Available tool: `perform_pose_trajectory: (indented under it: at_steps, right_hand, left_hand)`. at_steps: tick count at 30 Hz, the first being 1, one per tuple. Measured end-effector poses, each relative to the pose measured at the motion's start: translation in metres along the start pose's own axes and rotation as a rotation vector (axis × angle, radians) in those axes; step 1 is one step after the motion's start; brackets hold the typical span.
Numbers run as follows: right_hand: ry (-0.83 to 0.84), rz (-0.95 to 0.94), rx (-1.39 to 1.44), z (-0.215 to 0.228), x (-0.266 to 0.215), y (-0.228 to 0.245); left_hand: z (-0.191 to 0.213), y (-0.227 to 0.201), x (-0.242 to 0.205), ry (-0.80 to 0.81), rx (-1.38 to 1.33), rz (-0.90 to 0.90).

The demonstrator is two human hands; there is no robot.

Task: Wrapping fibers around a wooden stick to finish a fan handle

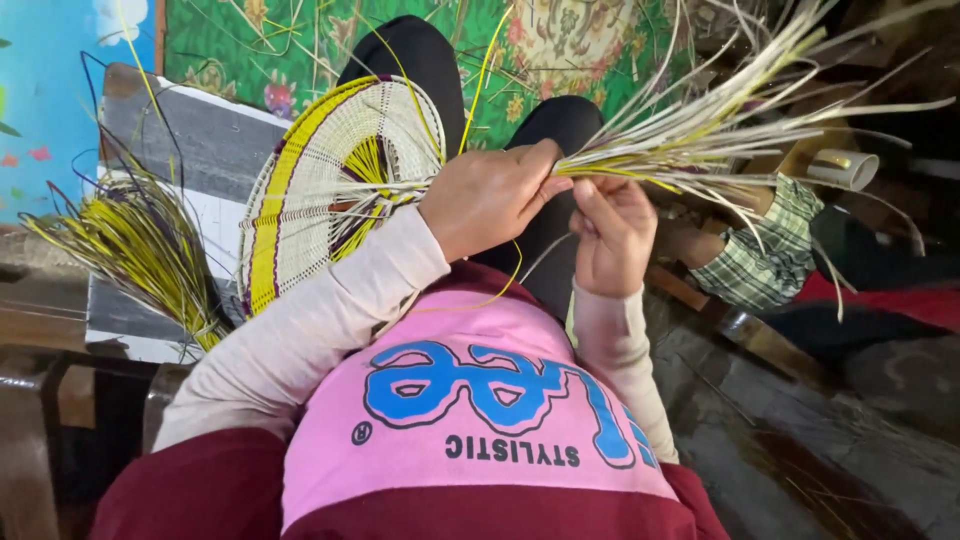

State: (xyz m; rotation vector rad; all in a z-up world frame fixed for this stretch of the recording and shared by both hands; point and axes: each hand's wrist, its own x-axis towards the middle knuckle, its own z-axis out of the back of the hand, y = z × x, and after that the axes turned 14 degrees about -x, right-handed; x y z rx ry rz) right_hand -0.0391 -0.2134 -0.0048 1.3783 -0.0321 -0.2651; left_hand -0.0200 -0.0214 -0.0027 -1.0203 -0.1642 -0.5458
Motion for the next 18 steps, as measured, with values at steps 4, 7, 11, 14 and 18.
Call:
perform_pose_trajectory:
  at_steps: [4,7,11,14,18]
  right_hand:
    - [0.257,-0.300,0.469,0.009,-0.016,0.002]
    - [0.363,-0.369,0.629,0.008,-0.023,0.006]
    - [0.328,-0.315,0.566,0.002,-0.030,0.018]
    - [0.264,-0.230,0.463,-0.005,-0.036,0.033]
    - [0.266,-0.146,0.365,-0.004,-0.041,0.039]
  left_hand:
    - [0.016,-0.014,0.002,-0.072,-0.197,0.074]
    - [0.014,-0.011,0.005,-0.156,-0.256,0.006]
    - [0.018,-0.013,0.003,-0.192,0.101,-0.227]
    - [0.030,-0.026,0.005,-0.307,0.199,-0.235]
    - [0.034,-0.027,0.005,-0.316,0.242,-0.220]
